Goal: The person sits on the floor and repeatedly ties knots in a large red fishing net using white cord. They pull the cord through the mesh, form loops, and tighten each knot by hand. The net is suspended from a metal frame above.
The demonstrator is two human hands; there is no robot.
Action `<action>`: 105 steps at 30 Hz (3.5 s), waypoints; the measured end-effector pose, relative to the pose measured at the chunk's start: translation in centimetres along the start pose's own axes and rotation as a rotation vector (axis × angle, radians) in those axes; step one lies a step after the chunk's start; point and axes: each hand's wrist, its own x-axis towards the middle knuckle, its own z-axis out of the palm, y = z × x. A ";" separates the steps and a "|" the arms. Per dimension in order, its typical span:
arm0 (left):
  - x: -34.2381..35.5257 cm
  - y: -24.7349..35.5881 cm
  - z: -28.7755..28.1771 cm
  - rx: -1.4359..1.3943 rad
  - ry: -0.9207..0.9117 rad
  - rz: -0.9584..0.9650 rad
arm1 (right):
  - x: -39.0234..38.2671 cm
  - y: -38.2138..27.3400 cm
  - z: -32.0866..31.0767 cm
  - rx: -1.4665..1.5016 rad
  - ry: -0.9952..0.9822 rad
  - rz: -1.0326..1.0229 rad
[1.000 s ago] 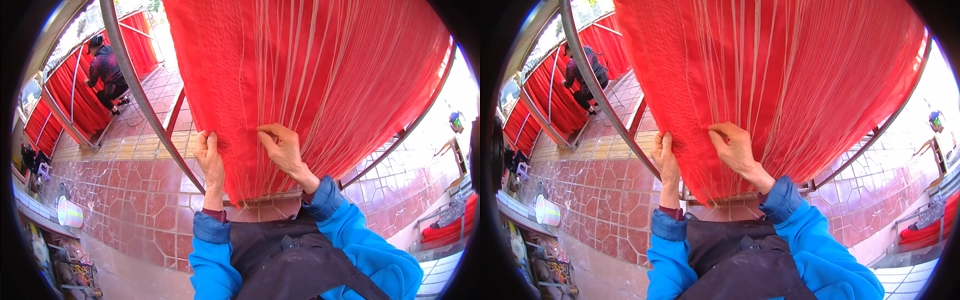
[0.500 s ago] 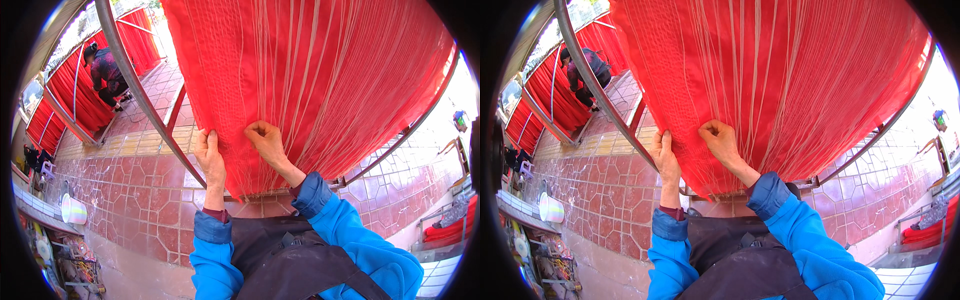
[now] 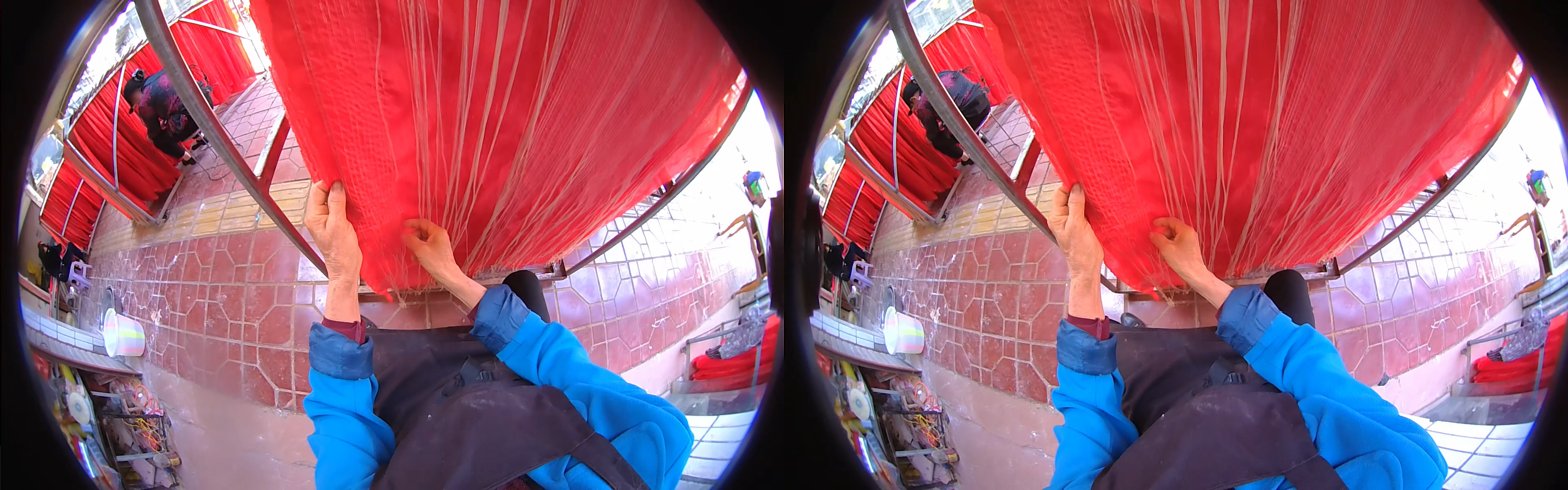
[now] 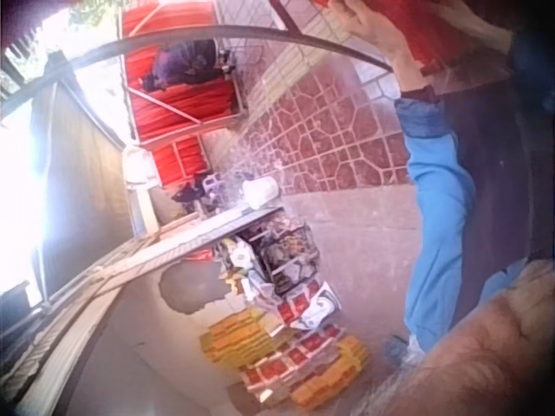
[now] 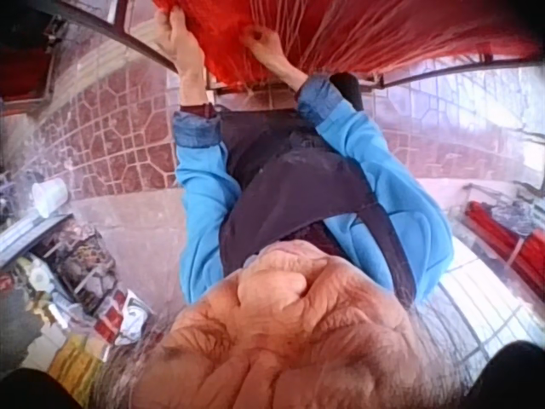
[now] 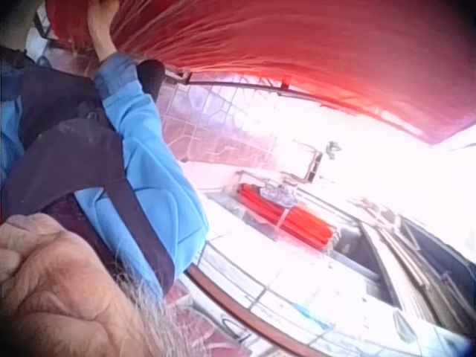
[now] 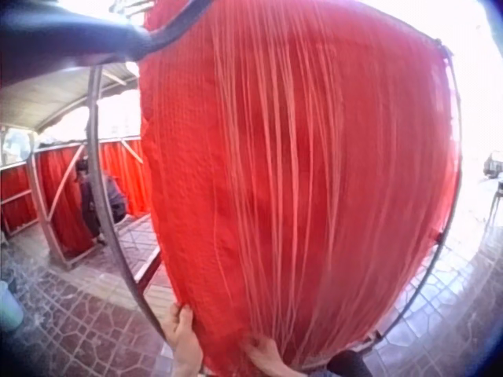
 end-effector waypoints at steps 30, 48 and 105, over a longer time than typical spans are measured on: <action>3.1 -1.4 -0.3 0.277 0.044 0.131 | -12.0 -18.0 -6.7 0.435 -0.661 -0.229; -8.3 13.8 4.2 -0.118 -0.429 -0.253 | -9.3 -15.6 -2.9 -0.077 -0.542 0.032; 1.1 -2.6 -1.7 0.288 0.208 0.088 | -11.2 -33.2 -0.4 0.230 -0.827 -0.283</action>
